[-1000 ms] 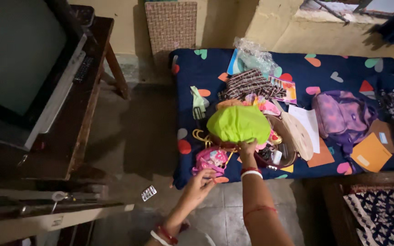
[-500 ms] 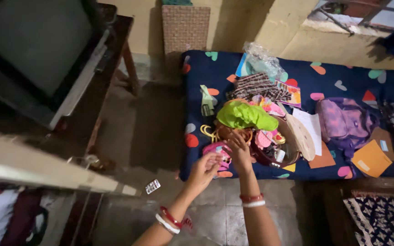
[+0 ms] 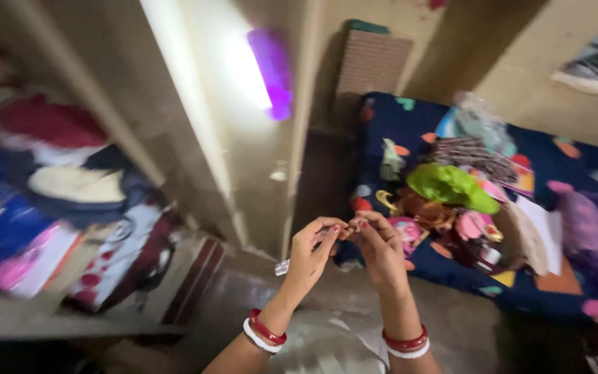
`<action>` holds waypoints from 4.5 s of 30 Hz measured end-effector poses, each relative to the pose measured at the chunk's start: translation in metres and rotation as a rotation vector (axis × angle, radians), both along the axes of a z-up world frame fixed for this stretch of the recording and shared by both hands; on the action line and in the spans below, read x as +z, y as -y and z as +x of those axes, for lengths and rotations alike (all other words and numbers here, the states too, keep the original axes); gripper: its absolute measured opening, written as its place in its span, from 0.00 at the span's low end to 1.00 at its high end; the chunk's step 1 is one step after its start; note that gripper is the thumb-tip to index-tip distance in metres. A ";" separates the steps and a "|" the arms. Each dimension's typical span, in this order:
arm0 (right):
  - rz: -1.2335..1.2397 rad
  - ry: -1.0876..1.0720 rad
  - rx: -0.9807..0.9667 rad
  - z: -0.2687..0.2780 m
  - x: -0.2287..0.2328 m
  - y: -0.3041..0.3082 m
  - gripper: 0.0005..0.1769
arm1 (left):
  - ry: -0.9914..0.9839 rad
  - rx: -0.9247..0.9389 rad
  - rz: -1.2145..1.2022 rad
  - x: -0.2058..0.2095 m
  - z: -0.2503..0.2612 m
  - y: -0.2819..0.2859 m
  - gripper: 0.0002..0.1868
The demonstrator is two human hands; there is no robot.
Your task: The person opens a wardrobe and removes various items one by one, including hangers, bubble wrap, handbags, a green bag, a red cloth, a yellow item, and a blue bag. They place each item on a nearby bed and briefly inspect the contents of the blue bag.
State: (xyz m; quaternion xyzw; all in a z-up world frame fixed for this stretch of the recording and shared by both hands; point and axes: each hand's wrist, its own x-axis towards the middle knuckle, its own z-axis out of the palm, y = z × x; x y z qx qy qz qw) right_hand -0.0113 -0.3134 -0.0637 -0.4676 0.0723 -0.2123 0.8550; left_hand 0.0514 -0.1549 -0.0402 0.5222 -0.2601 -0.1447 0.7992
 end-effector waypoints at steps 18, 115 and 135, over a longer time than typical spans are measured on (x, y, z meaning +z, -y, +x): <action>-0.073 -0.036 0.593 0.073 0.009 -0.272 0.09 | -0.036 0.677 -0.040 -0.033 -0.009 -0.322 0.10; -0.438 -0.345 0.365 -0.060 -0.045 -0.229 0.20 | -0.269 -0.128 -0.045 -0.055 -0.004 -0.255 0.12; -0.435 -0.136 -0.155 -0.147 -0.064 -0.114 0.25 | 0.186 -0.004 0.445 -0.006 -0.031 -0.189 0.32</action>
